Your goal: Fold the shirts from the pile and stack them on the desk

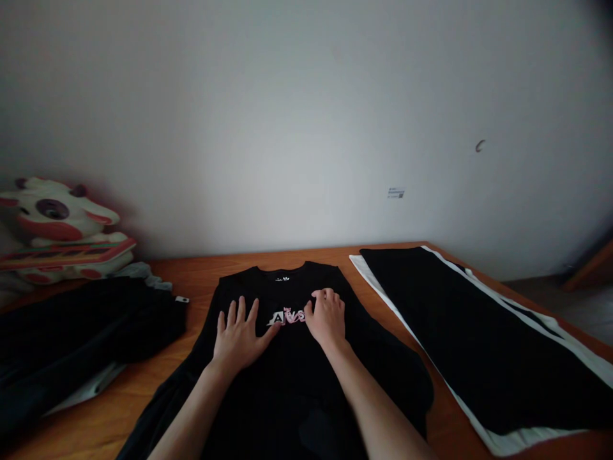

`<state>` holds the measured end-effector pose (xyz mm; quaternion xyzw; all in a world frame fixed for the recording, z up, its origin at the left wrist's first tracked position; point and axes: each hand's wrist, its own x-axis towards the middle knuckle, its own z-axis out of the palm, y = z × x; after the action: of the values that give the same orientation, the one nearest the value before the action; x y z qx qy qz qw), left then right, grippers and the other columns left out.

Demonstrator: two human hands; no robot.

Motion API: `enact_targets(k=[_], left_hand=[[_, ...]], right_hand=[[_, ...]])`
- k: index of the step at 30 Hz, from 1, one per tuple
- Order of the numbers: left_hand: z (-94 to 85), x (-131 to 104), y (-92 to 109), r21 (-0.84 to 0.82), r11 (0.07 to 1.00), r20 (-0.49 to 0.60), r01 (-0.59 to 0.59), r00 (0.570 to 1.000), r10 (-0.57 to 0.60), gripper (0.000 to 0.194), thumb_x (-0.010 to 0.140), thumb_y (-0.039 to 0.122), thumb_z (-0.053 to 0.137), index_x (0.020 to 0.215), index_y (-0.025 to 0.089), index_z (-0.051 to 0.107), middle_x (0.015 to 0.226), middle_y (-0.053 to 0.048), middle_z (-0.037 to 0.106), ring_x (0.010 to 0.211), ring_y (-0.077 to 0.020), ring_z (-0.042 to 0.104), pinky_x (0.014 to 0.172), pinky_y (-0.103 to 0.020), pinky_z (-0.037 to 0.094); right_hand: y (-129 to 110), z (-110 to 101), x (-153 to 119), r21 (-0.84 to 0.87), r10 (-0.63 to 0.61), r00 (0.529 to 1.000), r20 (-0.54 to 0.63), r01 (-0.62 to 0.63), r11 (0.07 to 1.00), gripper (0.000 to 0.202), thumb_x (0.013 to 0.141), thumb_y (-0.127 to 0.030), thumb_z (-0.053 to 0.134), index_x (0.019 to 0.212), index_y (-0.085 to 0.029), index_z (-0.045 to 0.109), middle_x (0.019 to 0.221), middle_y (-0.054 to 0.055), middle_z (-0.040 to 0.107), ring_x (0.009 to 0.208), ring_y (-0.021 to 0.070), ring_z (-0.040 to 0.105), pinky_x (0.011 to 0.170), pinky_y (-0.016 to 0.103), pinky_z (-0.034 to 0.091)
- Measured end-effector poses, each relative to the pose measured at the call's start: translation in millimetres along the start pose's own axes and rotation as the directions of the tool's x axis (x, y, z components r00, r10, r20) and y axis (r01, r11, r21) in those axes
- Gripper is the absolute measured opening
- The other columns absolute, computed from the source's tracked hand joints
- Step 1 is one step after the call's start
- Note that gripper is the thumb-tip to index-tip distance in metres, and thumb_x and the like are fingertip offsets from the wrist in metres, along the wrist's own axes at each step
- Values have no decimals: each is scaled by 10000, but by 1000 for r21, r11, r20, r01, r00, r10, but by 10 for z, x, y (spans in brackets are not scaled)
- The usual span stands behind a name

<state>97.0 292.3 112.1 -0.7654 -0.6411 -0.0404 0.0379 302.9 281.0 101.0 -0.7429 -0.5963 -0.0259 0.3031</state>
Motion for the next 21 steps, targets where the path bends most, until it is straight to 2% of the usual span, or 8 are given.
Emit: enact_targets(k=[11, 21], left_hand=[[-46, -8, 38, 35, 999, 5, -5, 1000, 5, 913, 877, 765, 389, 1541, 137, 376, 1608, -258, 309, 1499, -438, 256, 1182, -607, 243], [-57, -11, 41, 53, 999, 18, -9, 1000, 8, 890, 892, 749, 366, 1546, 145, 364, 1608, -261, 312, 1499, -438, 256, 1181, -599, 236]], right_hand=[[45, -34, 35, 104, 47, 991, 125, -60, 993, 159, 895, -252, 615, 1033, -243, 694, 1182, 104, 618, 1157, 297, 545, 1003, 449, 375], [19, -86, 43, 109, 72, 984, 162, -91, 990, 180, 900, -259, 603, 1038, -255, 719, 1211, 90, 615, 1174, 278, 540, 1018, 420, 347]])
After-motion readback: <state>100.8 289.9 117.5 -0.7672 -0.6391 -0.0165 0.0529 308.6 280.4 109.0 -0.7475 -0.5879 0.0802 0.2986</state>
